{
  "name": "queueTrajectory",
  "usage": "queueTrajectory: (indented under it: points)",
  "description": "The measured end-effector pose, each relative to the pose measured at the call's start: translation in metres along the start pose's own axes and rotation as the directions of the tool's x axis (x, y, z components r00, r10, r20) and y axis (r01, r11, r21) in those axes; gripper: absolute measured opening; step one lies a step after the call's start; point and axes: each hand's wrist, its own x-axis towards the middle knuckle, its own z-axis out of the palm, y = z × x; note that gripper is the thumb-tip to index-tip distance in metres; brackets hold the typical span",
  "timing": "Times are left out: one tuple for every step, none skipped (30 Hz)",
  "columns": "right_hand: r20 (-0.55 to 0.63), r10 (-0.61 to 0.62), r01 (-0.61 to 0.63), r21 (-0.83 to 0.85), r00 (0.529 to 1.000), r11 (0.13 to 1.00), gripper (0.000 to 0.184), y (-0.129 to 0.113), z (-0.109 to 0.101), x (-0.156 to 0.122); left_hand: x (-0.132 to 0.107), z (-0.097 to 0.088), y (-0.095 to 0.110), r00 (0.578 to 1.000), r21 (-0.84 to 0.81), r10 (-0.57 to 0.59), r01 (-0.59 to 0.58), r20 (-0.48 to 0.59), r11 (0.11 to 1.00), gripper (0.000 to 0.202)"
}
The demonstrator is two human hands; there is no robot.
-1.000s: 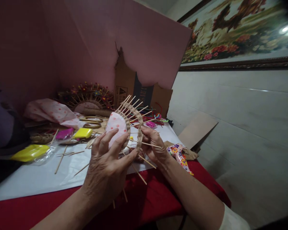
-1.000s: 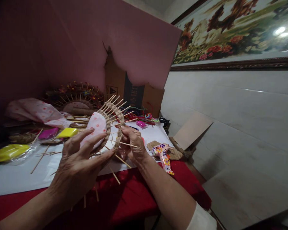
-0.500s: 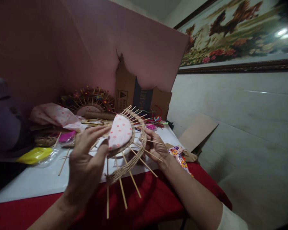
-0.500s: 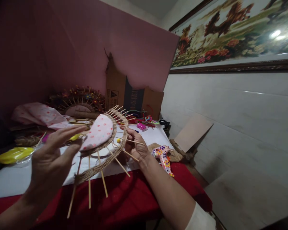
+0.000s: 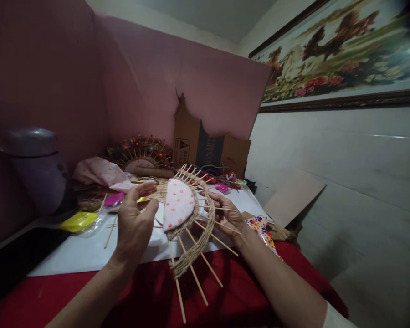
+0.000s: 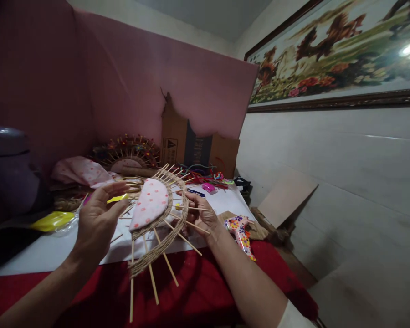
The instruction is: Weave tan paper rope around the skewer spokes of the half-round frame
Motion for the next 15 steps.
queueTrajectory:
  points:
    - [-0.013, 0.017, -0.017, 0.024, 1.000, 1.000, 0.020, 0.000, 0.002, -0.001, -0.001, 0.000, 0.002, 0.999, 0.025, 0.033, -0.033, -0.007, 0.999, 0.020]
    - [-0.025, 0.032, -0.030, 0.042, 0.999, 0.999, 0.021, -0.001, 0.003, -0.001, -0.002, 0.001, 0.005, 0.998, 0.064, 0.067, -0.067, 0.008, 0.996, 0.013]
    - [-0.036, 0.038, -0.036, 0.052, 0.999, 0.998, 0.022, -0.001, 0.005, -0.001, -0.004, 0.002, 0.007, 0.994, 0.099, 0.103, -0.107, 0.041, 0.989, 0.009]
    - [-0.046, 0.042, -0.039, 0.058, 0.998, 0.998, 0.023, -0.001, 0.005, -0.001, -0.006, 0.003, 0.008, 0.987, 0.127, 0.137, -0.147, 0.086, 0.981, 0.009]
    - [-0.056, 0.043, -0.040, 0.062, 0.998, 0.997, 0.024, 0.000, 0.005, -0.001, -0.008, 0.005, 0.008, 0.979, 0.143, 0.164, -0.181, 0.124, 0.973, 0.012]
    - [-0.063, 0.043, -0.039, 0.065, 0.997, 0.997, 0.025, 0.000, 0.005, -0.001, -0.010, 0.007, 0.008, 0.975, 0.139, 0.171, -0.190, 0.141, 0.972, 0.012]
    - [-0.062, 0.043, -0.039, 0.068, 0.997, 0.997, 0.026, 0.001, 0.003, 0.000, -0.011, 0.008, 0.007, 0.980, 0.113, 0.149, -0.164, 0.134, 0.980, 0.011]
    - [-0.056, 0.044, -0.040, 0.072, 0.997, 0.997, 0.026, 0.001, 0.002, 0.001, -0.012, 0.010, 0.005, 0.989, 0.062, 0.099, -0.106, 0.106, 0.992, 0.011]
    - [-0.047, 0.046, -0.042, 0.078, 0.998, 0.996, 0.026, 0.002, 0.000, 0.002, -0.011, 0.011, 0.004, 0.997, -0.014, 0.020, -0.019, 0.071, 1.000, 0.014]
    - [-0.035, 0.046, -0.043, 0.087, 0.998, 0.995, 0.026, 0.002, -0.001, 0.003, -0.010, 0.012, 0.003, 0.995, -0.109, -0.086, 0.091, 0.046, 0.990, 0.018]
    - [-0.025, 0.045, -0.042, 0.096, 0.999, 0.994, 0.026, 0.003, -0.002, 0.004, -0.009, 0.012, 0.003, 0.974, -0.219, -0.218, 0.225, 0.059, 0.949, 0.022]
    - [-0.021, 0.043, -0.041, 0.104, 0.999, 0.994, 0.026, 0.003, -0.002, 0.005, -0.007, 0.012, 0.003, 0.932, -0.319, -0.346, 0.362, 0.107, 0.876, 0.025]
    - [-0.025, 0.040, -0.037, 0.108, 0.999, 0.993, 0.026, 0.003, -0.002, 0.005, -0.006, 0.012, 0.005, 0.874, -0.389, -0.451, 0.484, 0.180, 0.784, 0.025]
    - [-0.035, 0.041, -0.037, 0.106, 0.999, 0.994, 0.025, 0.003, -0.001, 0.004, -0.005, 0.012, 0.007, 0.812, -0.424, -0.524, 0.583, 0.257, 0.693, 0.024]
    - [-0.049, 0.044, -0.039, 0.098, 0.998, 0.994, 0.025, 0.003, 0.001, 0.003, -0.004, 0.011, 0.009, 0.750, -0.434, -0.572, 0.660, 0.333, 0.613, 0.023]
